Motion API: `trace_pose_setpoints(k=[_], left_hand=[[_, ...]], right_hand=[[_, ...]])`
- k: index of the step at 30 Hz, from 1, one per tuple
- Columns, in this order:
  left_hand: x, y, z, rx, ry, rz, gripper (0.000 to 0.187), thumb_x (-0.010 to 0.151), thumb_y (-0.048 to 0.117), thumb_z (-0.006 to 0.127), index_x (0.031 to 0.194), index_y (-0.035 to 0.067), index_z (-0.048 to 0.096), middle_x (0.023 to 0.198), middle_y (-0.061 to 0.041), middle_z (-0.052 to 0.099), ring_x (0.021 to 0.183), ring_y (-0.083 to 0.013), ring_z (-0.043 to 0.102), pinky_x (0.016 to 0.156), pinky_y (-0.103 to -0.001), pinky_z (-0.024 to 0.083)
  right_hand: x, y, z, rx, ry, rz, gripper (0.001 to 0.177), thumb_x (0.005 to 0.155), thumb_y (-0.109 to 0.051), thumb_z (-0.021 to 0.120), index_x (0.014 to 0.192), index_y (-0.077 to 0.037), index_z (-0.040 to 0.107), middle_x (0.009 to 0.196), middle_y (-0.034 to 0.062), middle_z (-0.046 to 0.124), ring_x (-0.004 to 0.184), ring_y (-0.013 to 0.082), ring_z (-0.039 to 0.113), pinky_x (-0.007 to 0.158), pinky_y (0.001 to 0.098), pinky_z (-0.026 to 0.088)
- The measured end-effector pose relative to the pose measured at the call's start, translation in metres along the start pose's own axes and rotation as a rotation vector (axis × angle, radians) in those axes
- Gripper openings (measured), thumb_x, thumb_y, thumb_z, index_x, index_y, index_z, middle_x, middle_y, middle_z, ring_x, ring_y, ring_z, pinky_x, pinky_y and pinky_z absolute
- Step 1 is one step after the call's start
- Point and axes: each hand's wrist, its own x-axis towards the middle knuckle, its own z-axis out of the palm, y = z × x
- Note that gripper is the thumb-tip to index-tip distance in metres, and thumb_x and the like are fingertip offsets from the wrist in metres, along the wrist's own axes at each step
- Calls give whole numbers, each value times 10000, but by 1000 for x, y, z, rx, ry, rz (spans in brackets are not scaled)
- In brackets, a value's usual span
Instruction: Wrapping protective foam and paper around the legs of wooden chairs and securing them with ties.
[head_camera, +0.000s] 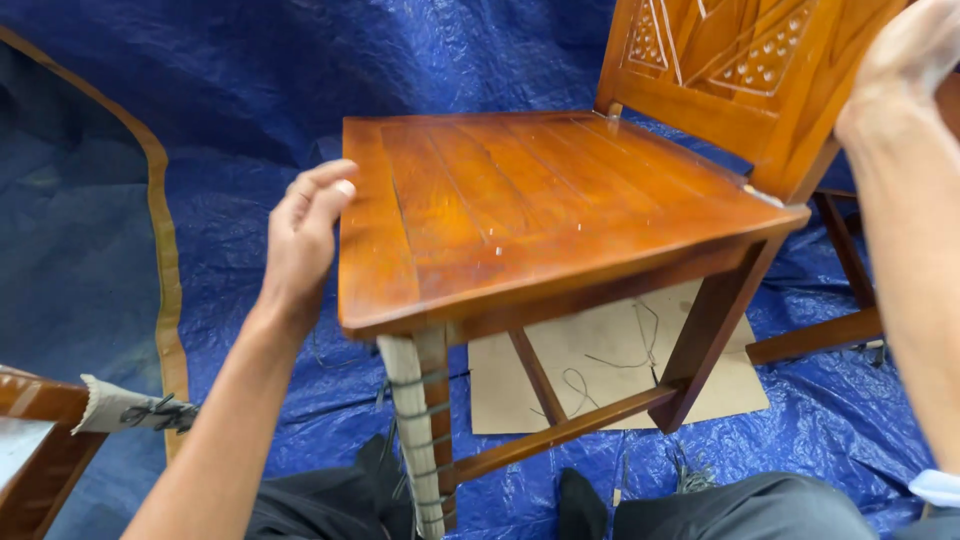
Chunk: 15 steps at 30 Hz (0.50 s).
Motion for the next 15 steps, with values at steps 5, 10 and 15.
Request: trace_pose_setpoints(k=[5, 10, 15], left_hand=[[-46, 20, 4, 233, -1, 416, 414, 1112, 341, 486, 1276, 25, 697, 1417, -100, 649, 1379, -207, 564, 1216, -353, 383], [-44, 34, 16, 230, -41, 383, 473, 1090, 425, 479, 1373, 58, 574, 1349, -94, 604, 1279, -179, 547, 1130, -331, 408], [-21, 37, 27, 207, -33, 172, 508, 1050, 435, 524, 1407, 73, 529, 1125, -74, 516, 1030, -167, 466, 948, -325, 420]], right_hand=[[-41, 43, 18, -111, -91, 53, 686, 1092, -561, 400, 1428, 26, 510, 1443, 164, 589, 1301, 276, 633, 1102, 423, 514], [-55, 25, 51, -253, -98, 117, 649, 1071, -546, 337, 1336, 4, 559, 1348, 121, 620, 1220, 227, 637, 1022, 385, 517], [-31, 48, 67, -265, -98, 35, 674, 1056, -542, 370, 1221, 35, 678, 1276, 127, 707, 1157, 235, 753, 985, 371, 611]])
